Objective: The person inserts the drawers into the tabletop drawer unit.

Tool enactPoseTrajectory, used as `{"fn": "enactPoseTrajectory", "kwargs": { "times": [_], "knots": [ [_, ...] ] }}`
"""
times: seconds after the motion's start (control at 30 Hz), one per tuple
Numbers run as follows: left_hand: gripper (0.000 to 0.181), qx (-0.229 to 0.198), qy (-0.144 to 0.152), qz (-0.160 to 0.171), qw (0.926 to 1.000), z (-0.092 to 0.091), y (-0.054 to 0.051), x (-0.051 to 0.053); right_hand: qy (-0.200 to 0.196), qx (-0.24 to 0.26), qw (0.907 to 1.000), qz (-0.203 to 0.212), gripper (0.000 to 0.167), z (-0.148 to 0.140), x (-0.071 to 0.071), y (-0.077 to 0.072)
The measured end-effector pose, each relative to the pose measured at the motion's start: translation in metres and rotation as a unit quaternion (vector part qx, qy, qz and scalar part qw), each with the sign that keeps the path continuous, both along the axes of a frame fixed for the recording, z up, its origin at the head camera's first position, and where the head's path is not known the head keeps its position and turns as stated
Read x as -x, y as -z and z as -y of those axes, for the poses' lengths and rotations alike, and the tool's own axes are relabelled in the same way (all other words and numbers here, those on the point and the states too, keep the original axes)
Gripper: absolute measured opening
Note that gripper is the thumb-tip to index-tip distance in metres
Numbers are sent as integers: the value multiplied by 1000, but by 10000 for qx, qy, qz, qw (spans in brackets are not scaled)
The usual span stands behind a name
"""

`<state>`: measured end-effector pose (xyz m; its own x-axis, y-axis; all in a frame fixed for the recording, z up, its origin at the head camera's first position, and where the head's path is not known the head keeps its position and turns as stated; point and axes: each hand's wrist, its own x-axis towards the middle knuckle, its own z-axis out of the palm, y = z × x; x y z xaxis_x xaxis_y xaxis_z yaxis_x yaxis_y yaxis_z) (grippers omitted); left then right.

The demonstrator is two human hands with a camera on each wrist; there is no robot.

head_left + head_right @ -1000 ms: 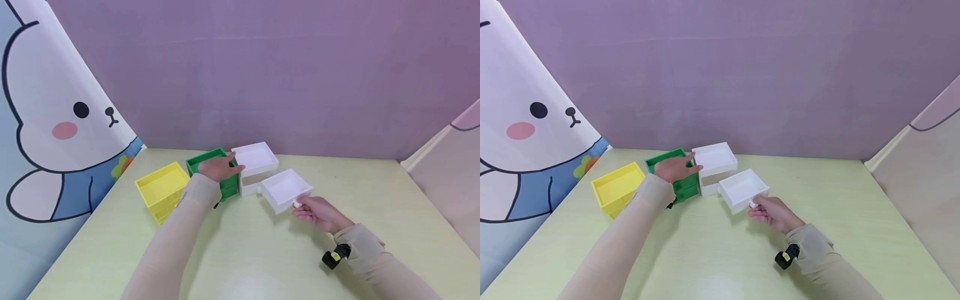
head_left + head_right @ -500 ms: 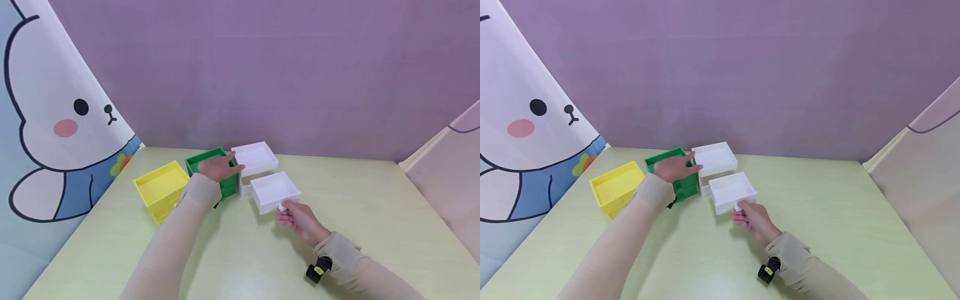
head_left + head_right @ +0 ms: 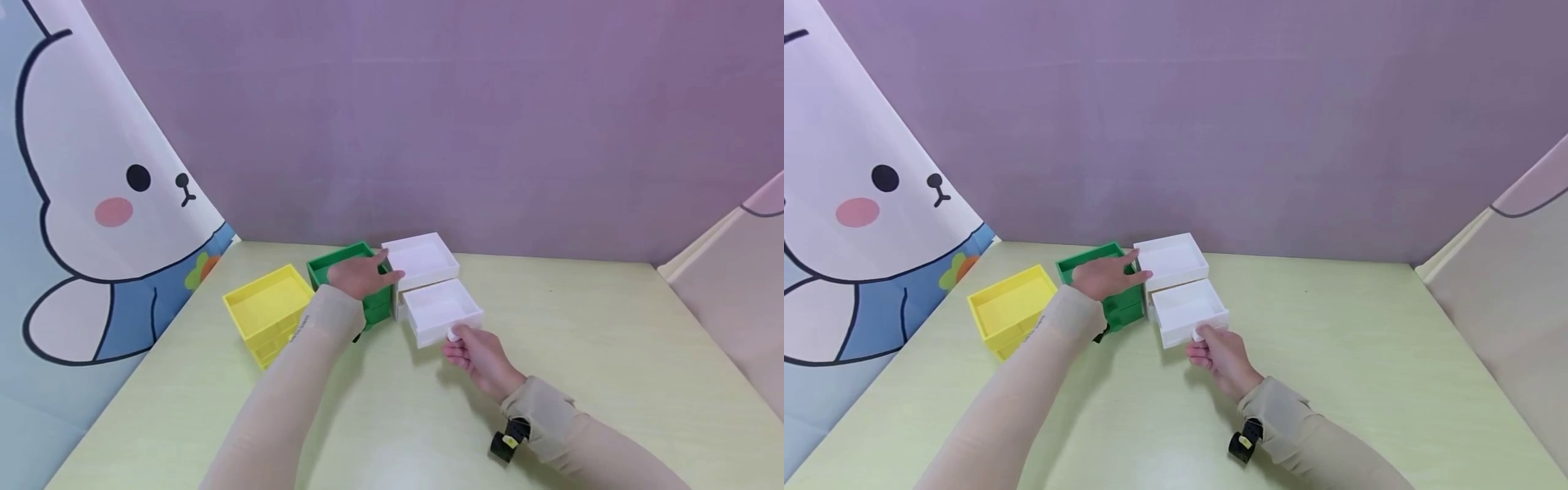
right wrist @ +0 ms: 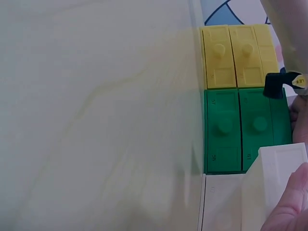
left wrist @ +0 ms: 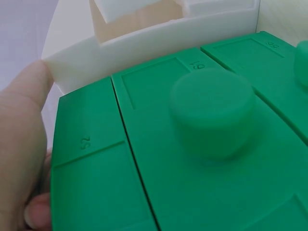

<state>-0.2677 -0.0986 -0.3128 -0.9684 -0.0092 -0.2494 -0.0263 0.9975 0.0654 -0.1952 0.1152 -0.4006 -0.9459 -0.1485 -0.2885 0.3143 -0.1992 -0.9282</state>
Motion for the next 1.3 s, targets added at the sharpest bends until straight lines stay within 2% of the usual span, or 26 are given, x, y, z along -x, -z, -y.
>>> {"fn": "enactPoseTrajectory", "kwargs": {
  "times": [0.3,0.9,1.3],
  "knots": [
    [74,16,-32,-48,10000,-1,4,3,50,78,10000,-12,10,5,9,5],
    [82,-121,-145,11,9998,0,0,12,325,264,9991,-80,12,6,15,13],
    [82,-91,-213,48,9997,-3,4,17,-147,82,9999,-14,13,1,27,15]
  ]
}}
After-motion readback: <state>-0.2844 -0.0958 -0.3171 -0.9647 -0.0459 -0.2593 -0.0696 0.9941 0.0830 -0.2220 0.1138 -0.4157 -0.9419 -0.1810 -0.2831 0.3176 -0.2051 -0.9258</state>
